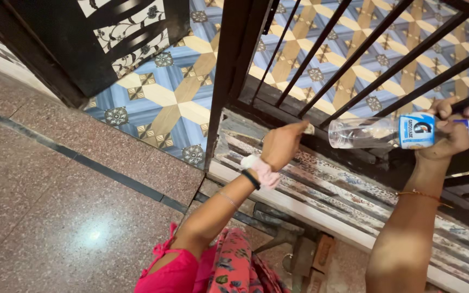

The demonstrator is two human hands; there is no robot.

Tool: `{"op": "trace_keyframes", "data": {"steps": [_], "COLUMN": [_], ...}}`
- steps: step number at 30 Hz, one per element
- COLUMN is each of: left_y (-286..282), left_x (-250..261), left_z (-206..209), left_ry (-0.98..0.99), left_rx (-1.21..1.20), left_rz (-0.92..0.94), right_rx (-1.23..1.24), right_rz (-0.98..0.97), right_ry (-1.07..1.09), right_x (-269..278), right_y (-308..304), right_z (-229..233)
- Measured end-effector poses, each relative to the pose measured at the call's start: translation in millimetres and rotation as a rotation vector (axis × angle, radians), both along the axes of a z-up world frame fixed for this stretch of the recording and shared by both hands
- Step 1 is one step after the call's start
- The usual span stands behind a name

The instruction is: The person sprays a cleaning liquid onto the metal bars of a gate and wipes the surfaces with a cloth.

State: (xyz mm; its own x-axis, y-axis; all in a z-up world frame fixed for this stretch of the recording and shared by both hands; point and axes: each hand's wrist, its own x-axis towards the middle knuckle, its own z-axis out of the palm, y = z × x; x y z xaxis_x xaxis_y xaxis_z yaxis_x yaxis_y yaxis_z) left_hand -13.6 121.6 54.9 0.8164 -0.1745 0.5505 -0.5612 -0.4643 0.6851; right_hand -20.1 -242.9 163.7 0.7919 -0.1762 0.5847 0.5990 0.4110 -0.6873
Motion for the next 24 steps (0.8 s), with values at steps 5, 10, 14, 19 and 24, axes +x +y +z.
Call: {"op": "trace_keyframes", "data": {"steps": [5,10,14,19,24], "left_y": [15,6,-8,-40,-8], "left_x": [27,44,57,92,41], "left_z": [5,-1,-29,-45,-28], "left_ry": [-0.306,-0.080,-0.213,-0.063,-0.220], "left_rx": [-0.095,0.414,0.299,0.515,0.389], "left_rz": [0.152,0.166,0.204,0.262,0.280], "right_rx": [-0.006,0.035,-0.023,0.001,0.016], "right_rz": [-0.030,-0.106,-0.089,-0.012,-0.038], "right_ry": [-0.052,-0.013,-0.062,-0.037,-0.019], "right_x": [12,13,6,5,13], "right_y": [-14,-19,0,-2,-17], "right_z": [-11,-13,-2,1,-9]}}
